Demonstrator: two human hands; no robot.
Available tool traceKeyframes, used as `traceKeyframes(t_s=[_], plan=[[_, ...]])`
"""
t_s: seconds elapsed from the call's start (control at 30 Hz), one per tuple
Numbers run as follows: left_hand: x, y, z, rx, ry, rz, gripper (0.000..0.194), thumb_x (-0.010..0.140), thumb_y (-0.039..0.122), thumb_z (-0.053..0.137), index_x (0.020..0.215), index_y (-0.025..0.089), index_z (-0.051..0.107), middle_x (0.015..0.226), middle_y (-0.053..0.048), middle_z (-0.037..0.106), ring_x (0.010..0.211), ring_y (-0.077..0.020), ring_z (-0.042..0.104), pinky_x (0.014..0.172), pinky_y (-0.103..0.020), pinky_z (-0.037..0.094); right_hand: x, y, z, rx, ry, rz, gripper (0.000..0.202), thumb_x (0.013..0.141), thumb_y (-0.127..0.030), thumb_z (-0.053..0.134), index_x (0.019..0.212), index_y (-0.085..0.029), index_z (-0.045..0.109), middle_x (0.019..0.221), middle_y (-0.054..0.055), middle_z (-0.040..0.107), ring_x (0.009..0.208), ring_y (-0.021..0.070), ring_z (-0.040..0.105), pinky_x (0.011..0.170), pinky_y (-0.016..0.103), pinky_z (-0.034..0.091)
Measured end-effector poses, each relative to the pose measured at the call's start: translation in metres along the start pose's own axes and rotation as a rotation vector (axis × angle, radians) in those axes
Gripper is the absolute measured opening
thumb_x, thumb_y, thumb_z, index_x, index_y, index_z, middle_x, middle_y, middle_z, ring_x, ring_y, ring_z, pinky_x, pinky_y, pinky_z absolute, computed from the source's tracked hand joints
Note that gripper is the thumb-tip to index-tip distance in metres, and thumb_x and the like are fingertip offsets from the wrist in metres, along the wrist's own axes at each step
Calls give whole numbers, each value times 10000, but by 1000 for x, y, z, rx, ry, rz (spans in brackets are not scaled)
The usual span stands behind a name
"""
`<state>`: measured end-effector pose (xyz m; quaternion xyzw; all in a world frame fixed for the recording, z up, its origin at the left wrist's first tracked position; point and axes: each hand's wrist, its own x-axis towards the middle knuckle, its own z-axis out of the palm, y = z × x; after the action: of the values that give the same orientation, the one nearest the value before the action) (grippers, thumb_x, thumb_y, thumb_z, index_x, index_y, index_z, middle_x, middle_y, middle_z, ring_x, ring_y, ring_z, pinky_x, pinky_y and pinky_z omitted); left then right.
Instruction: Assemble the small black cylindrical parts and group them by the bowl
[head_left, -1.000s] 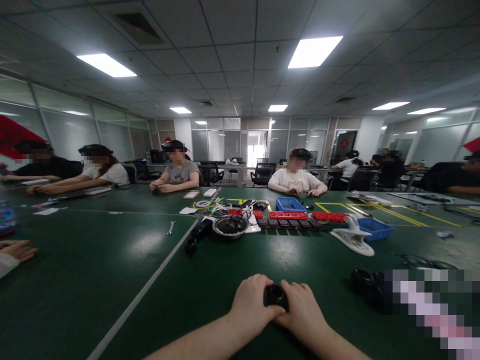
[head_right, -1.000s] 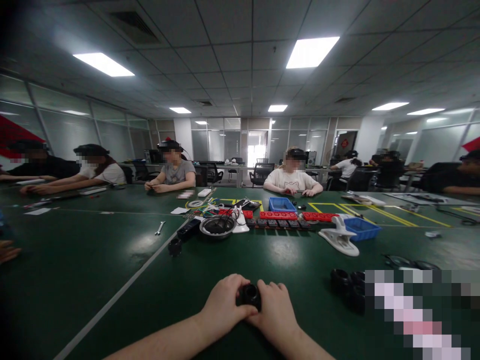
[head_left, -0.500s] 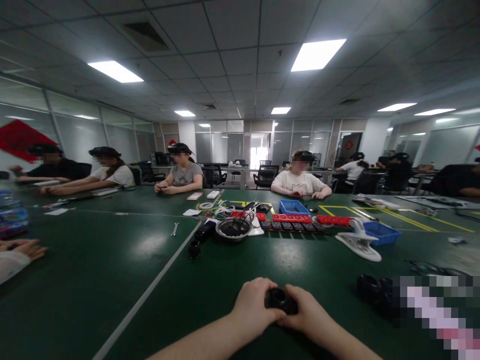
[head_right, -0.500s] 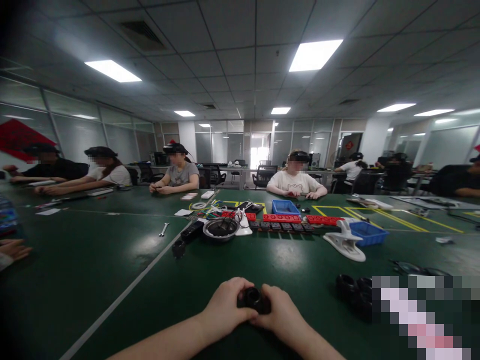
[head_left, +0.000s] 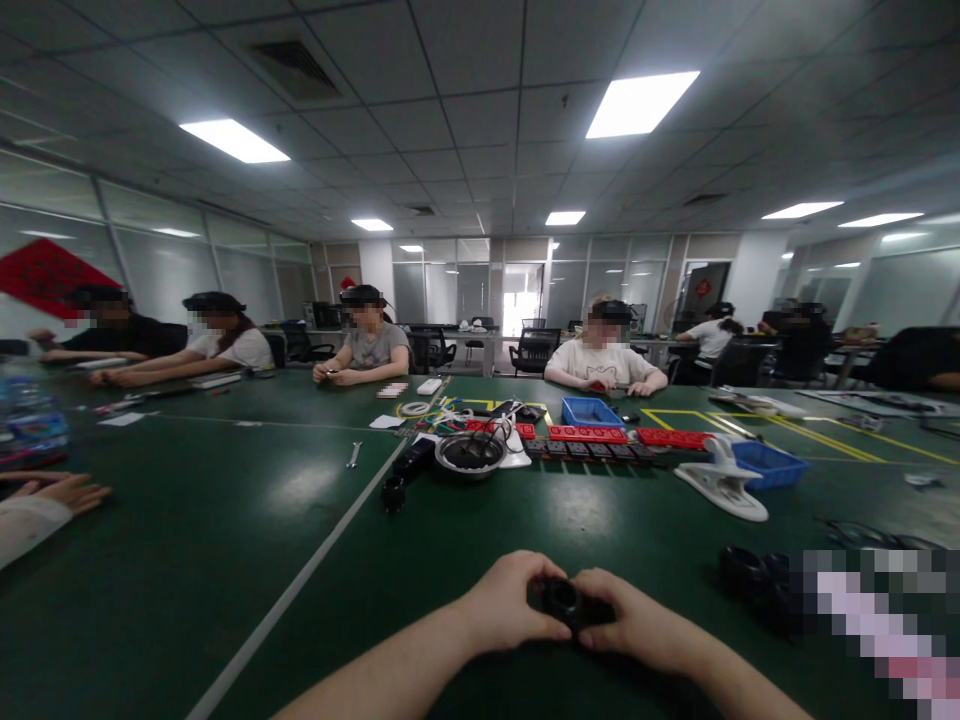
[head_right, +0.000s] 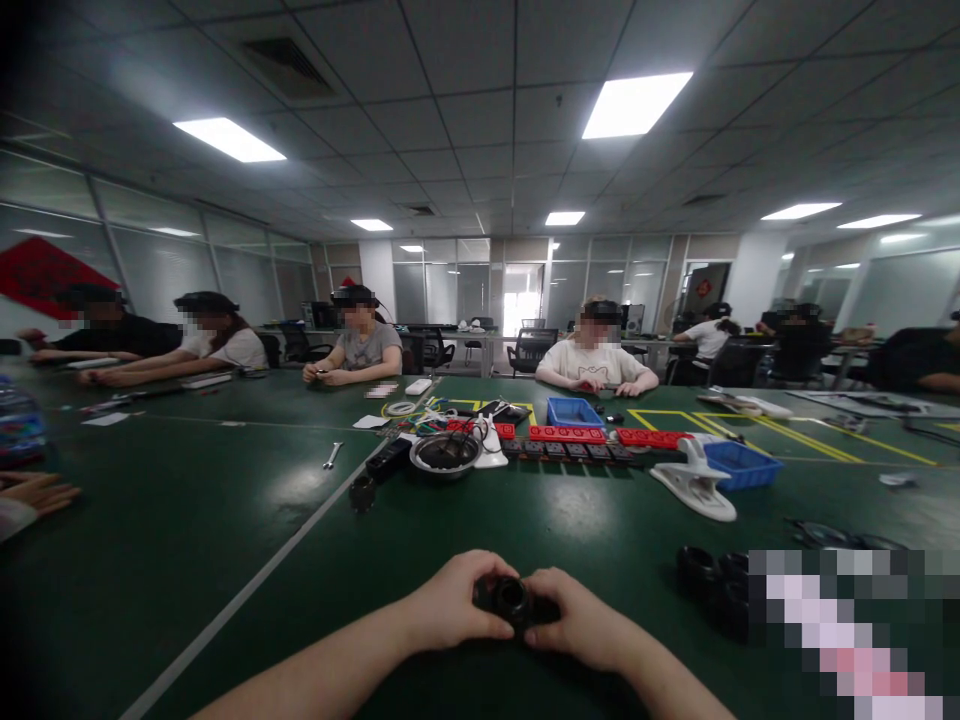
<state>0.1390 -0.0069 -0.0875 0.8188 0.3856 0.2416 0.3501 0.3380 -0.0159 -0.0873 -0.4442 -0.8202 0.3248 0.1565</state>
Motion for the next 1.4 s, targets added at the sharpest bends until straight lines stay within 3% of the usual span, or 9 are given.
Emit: traceKeyframes(t_s=[0.13, 0.23, 0.4, 0.57, 0.7, 0.87, 1.03, 1.2, 1.4], plan=[[-3, 5, 4, 42, -2, 16, 452, 539, 363, 737, 941, 214, 593, 924, -6, 578, 851, -189, 507, 736, -277, 389, 0, 6, 1, 7, 40, 58, 332, 540, -253, 703, 840, -164, 590, 840, -3, 555, 809, 181, 500, 686, 252, 379], [-4, 12, 11, 145, 111, -59, 450, 505, 409, 741, 879, 212, 587, 888, -3, 579, 848, -209, 495, 734, -297, 376, 6, 7, 15, -191, 182, 120, 351, 477, -360, 738, 705, -159, 561, 749, 2, 550, 723, 178, 490, 604, 243, 350], [0, 16, 17, 253, 264, -142, 372, 547, 339, 715, 860, 215, 556, 888, -4, 573, 849, -213, 489, 747, -311, 353, 13, -3, 34, -489, 404, 126, 211, 624, -321, 611, 772, -179, 562, 772, 38, 586, 781, 221, 490, 729, 328, 317], [2, 11, 4, 189, 117, -39, 369, 572, 328, 705, 893, 222, 556, 897, 11, 571, 850, -184, 500, 742, -277, 365, 6, -7, 16, -252, 191, 38, 369, 595, -382, 651, 896, -181, 579, 917, 53, 564, 861, 231, 485, 736, 316, 352], [2, 6, -4, 116, -13, 29, 424, 558, 360, 719, 927, 218, 566, 919, 1, 563, 842, -175, 504, 714, -257, 379, 2, -1, -2, -19, 1, -39, 226, 644, -327, 629, 815, -178, 612, 886, 16, 564, 880, 201, 493, 768, 285, 365], [2, 9, 6, 177, 74, -48, 445, 516, 420, 726, 872, 212, 559, 867, -1, 557, 800, -189, 499, 670, -268, 374, 7, 3, 11, -166, 171, 89, 299, 535, -345, 708, 718, -148, 578, 748, 10, 544, 721, 181, 499, 608, 250, 363], [1, 13, 14, 320, 231, -163, 370, 555, 360, 694, 843, 200, 528, 855, -11, 545, 819, -205, 488, 713, -299, 352, 10, -10, 28, -511, 391, 94, 284, 662, -444, 582, 664, -162, 551, 703, 42, 561, 711, 205, 488, 673, 319, 333], [3, 8, 3, 192, 108, -64, 389, 568, 343, 702, 888, 207, 528, 898, -5, 525, 860, -189, 474, 733, -270, 371, 6, -8, 15, -302, 187, 42, 428, 553, -415, 689, 894, -175, 588, 900, 56, 558, 844, 227, 487, 738, 316, 355], [5, 4, -4, 135, 6, 78, 451, 528, 349, 744, 918, 223, 555, 966, 0, 489, 933, -184, 443, 787, -258, 363, 4, 3, 2, 12, 53, 58, 252, 572, -247, 689, 794, -152, 616, 791, 4, 568, 763, 177, 510, 648, 236, 372]])
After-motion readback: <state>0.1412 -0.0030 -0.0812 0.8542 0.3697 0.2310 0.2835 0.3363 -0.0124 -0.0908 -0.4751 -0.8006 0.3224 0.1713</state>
